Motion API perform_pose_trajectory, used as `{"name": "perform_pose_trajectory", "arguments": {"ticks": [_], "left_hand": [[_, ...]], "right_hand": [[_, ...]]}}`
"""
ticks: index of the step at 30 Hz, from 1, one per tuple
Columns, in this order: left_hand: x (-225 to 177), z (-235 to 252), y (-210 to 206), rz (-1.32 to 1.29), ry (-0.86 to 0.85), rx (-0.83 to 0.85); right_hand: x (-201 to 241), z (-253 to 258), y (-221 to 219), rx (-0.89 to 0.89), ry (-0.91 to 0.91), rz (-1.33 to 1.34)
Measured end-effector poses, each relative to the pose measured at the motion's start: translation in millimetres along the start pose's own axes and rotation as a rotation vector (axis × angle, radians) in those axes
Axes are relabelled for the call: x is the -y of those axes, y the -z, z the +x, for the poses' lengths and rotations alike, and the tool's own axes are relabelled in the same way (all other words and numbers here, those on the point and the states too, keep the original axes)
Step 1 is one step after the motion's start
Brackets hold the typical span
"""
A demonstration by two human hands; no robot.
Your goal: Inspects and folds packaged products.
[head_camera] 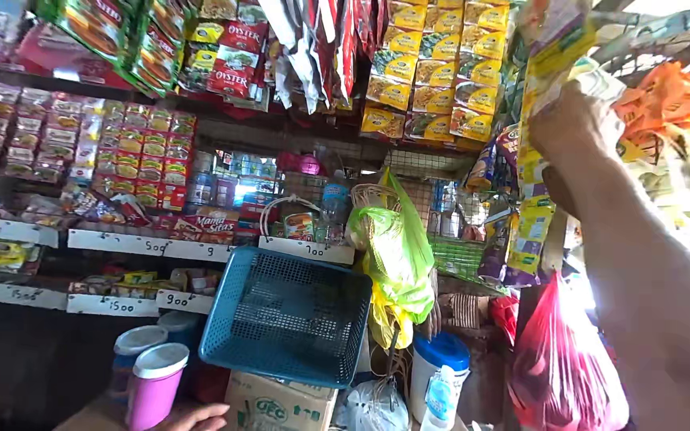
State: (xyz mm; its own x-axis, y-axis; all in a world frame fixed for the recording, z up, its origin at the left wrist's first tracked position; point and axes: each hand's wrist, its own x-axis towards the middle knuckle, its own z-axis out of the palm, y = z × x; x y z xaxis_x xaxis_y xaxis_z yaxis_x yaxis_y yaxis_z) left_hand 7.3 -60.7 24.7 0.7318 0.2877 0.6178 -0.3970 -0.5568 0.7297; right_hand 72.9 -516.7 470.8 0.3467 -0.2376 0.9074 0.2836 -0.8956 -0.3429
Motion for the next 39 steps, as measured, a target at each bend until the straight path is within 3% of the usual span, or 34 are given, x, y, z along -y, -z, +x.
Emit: {"name": "perform_pose_trajectory", "arguments": {"ticks": [2,5,8,10,13,15,19,21,26,29,31,33,35,37,39], "left_hand": [[-15.5,-5.5,-14.1,0.019,-0.072,0.074],[-33.0,-15.3,-30.4,-0.040,-0.346,0.159],[-60.1,-26.5,-41.2,-0.259,-0.442,0.276],[-72.1,-30.7,-42.3,-0.407,-0.453,0.349],[-77.6,-31.6,-46.0,-0.525,-0.512,0.444],[-73.7,-40.9,-48.5,-0.542,-0.443,0.635],[-51.2,-78.9,-65.6,-0.427,-0.032,1.176],[-36.5,-100.5,-71.6,-0.425,0.205,1.281],[13.5,-144.5,-62.2,-0.621,0.462,1.209],[27.1,-157.7,-45.3,-0.402,0.655,1.170],[38.3,-161.7,-29.6,-0.264,0.714,1.162],[35.2,-167.0,-14.4,-0.300,0.790,1.046],[43.6,-179.0,-6.7,-0.550,0.835,0.884],[91.6,-199.3,-15.1,-0.947,0.837,0.817],[115.6,-206.4,-18.0,-1.111,0.983,0.647]], "right_hand": [[3.1,-10.4,-14.6,0.016,0.066,-0.093],[1.9,-39.7,-29.5,0.175,0.336,-0.187],[4.2,-93.6,-34.8,0.425,0.652,0.032],[-2.7,-133.6,-44.1,0.627,0.691,0.218],[-36.2,-204.3,-71.3,0.872,0.444,0.632],[-58.2,-264.1,-79.9,1.002,0.282,0.934],[-70.7,-371.4,-83.3,1.115,0.037,1.122],[-72.5,-409.9,-94.8,1.262,-0.005,1.109],[-39.8,-499.4,-134.9,1.694,-0.076,0.911],[-10.5,-533.0,-154.7,1.795,-0.082,0.906],[15.9,-544.7,-166.0,1.785,-0.143,0.949],[47.1,-550.0,-174.7,1.713,-0.218,1.019],[76.4,-554.9,-180.2,1.610,-0.296,1.151],[97.9,-556.3,-182.4,1.525,-0.363,1.325],[112.1,-550.3,-178.4,1.481,-0.437,1.511]]}}
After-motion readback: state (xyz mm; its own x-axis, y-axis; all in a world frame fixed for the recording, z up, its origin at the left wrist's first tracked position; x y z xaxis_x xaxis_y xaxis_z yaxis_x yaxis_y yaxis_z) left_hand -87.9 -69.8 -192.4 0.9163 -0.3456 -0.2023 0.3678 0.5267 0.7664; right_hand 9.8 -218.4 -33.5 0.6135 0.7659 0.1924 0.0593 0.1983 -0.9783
